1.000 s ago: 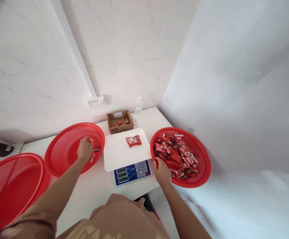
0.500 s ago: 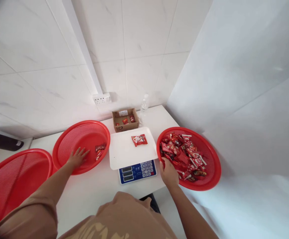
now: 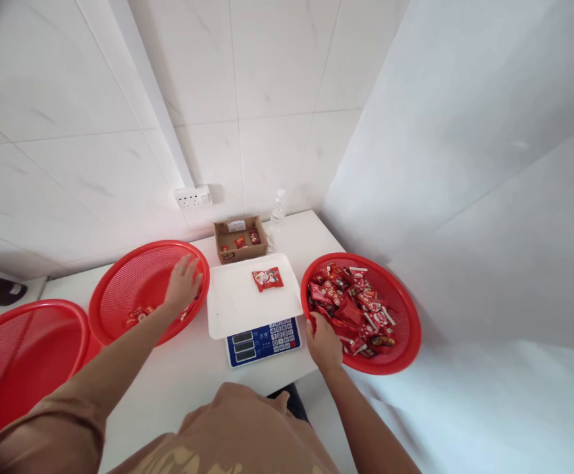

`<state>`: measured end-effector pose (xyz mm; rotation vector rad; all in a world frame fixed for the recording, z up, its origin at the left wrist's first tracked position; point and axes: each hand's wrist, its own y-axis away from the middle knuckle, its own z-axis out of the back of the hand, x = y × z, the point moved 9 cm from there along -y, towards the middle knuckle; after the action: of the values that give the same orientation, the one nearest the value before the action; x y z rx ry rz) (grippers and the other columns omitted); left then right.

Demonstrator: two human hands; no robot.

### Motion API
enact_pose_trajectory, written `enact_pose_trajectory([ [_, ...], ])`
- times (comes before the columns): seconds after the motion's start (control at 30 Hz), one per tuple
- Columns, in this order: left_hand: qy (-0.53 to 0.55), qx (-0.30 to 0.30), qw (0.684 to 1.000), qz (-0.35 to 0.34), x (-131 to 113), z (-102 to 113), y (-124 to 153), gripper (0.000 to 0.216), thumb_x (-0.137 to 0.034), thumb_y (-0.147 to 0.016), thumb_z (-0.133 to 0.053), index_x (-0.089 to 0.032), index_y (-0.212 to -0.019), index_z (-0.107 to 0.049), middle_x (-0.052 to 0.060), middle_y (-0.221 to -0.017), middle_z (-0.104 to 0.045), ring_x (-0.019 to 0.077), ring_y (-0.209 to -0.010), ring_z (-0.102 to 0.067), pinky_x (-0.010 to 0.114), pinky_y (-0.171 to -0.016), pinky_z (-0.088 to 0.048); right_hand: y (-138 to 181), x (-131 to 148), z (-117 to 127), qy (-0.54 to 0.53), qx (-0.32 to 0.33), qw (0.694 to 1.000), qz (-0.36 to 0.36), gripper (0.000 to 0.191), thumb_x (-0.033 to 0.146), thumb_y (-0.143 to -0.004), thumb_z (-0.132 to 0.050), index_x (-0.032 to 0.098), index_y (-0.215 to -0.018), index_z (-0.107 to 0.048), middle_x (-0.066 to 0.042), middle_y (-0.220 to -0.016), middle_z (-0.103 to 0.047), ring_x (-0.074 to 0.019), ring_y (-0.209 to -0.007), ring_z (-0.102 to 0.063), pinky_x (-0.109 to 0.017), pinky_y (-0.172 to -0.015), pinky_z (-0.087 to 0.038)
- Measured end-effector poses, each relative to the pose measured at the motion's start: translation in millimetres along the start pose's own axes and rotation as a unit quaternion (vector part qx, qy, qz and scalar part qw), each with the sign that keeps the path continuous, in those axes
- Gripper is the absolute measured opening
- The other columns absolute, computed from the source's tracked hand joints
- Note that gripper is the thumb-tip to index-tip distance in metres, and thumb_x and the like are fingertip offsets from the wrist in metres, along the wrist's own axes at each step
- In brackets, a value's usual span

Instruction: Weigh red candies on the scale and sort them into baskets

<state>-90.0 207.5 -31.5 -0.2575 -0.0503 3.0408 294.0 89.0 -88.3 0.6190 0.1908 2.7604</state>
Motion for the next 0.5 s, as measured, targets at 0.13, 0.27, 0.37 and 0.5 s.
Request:
enact_pose_trajectory([
  [0.13,0.04,0.061,0.987,-0.143,-117,-36,-18,0.053,-0.037,-0.089,-0.042,-0.023,-0.14,-0.034,0.009,-0.151,-0.026,0.0232,-0.139,-0.019,0.039,-0.112,-0.018,1,0,0,-0.002,0.005,1.0,-0.004,0.043,0.035,-0.091,-0.03,0.016,-0.125,-0.049,-0.011,-0.124,-0.058,-0.0252,-0.11,-0.056,-0.034,-0.084,-0.044],
  [0.27,0.059,0.094,0.977,-0.184,-177,-66,-24,0.065,-0.039,-0.08,-0.059,-0.024,-0.139,-0.036,0.015,-0.143,-0.037,0.0326,-0.133,-0.031,0.05,-0.105,-0.027,-1,-1,0,-0.005,0.001,1.0,0.004,0.042,0.035,-0.091,-0.031,0.016,-0.124,-0.05,-0.011,-0.123,-0.059,-0.0227,-0.111,-0.056,-0.032,-0.085,-0.044],
  [0.37,0.073,0.092,0.974,-0.193,-187,-67,-23,0.053,-0.028,-0.08,-0.059,-0.025,-0.131,-0.047,0.014,-0.124,-0.053,0.0302,-0.12,-0.045,0.046,-0.097,-0.037,-2,-3,-2,-0.007,0.002,1.0,0.004,0.042,0.036,-0.092,-0.031,0.017,-0.124,-0.05,-0.01,-0.122,-0.06,-0.0226,-0.109,-0.057,-0.032,-0.084,-0.044],
  [0.5,0.097,0.044,0.978,-0.177,-164,-38,-13,0.045,-0.023,-0.084,-0.05,-0.025,-0.128,-0.049,0.01,-0.111,-0.055,0.024,-0.109,-0.049,0.036,-0.092,-0.042,-3,-2,-2,-0.005,-0.008,1.0,0.017,0.042,0.036,-0.092,-0.031,0.016,-0.123,-0.05,-0.011,-0.121,-0.06,-0.023,-0.107,-0.057,-0.032,-0.083,-0.044],
])
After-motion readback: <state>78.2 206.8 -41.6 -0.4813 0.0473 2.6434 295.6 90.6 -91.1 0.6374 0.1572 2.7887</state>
